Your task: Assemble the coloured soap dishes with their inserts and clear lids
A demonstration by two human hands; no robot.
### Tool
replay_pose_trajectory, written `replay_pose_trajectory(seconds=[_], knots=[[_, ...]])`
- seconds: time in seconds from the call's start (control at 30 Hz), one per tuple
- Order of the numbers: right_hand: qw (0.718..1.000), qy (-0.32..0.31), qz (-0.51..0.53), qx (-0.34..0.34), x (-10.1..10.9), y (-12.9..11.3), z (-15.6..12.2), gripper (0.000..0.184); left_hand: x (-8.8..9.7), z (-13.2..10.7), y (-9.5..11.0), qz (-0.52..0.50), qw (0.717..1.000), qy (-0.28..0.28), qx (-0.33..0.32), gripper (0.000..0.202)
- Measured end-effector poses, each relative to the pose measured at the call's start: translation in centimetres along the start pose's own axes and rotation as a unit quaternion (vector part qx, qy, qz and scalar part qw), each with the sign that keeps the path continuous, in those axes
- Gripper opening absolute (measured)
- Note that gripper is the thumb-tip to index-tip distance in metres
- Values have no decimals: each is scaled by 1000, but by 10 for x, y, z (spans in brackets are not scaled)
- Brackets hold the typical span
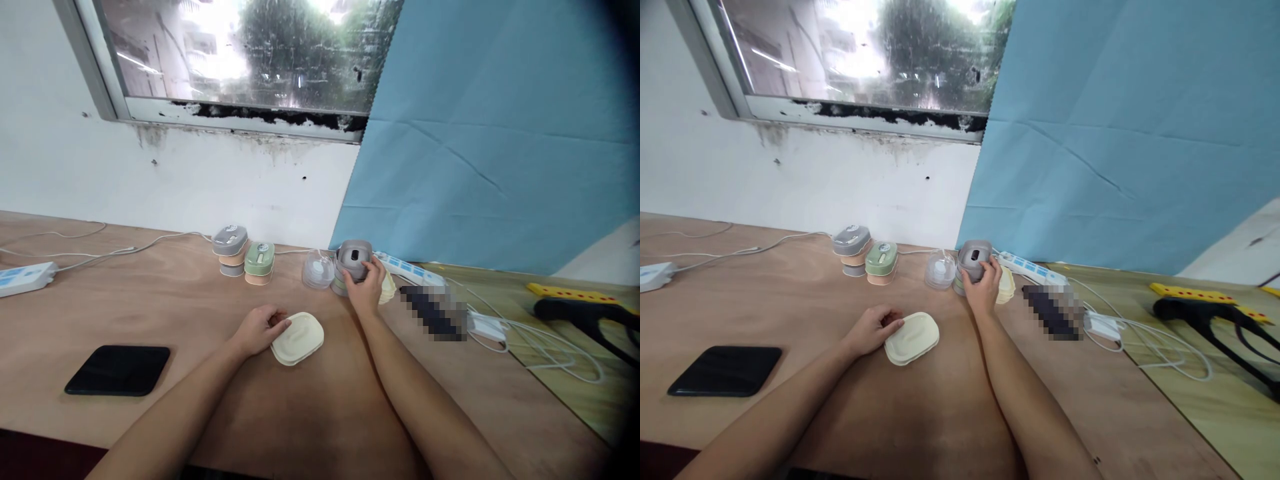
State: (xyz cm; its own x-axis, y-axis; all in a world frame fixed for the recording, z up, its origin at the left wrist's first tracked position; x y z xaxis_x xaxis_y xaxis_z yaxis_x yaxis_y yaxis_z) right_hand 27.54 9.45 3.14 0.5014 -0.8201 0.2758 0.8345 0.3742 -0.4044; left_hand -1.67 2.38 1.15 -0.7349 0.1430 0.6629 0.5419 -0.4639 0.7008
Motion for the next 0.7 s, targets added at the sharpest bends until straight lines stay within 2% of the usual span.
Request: replay_pose_trajectory(seconds=[0.43, 0.7], knots=[[999, -5, -4, -49, -5, 3, -5, 38, 1, 0, 3, -9, 1000, 1, 4, 26], [1000, 14, 8, -17, 1, 3, -3, 28, 0, 0, 0, 1, 1000, 3, 1, 29]])
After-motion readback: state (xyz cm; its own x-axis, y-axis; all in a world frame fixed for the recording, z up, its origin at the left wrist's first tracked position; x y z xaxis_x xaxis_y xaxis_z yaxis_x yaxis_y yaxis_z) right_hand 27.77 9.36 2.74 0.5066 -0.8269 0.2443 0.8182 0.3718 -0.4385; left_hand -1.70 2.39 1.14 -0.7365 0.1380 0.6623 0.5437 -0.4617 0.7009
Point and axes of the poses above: each hand's wrist, its own z-axis towards the middle knuckle, its own x-axis out of the back of the hand, y = z × x, the point moved 4 cm from there along z, towards the middle knuckle, and after that the axes turned 1 degree about x, right-handed, at the moved point
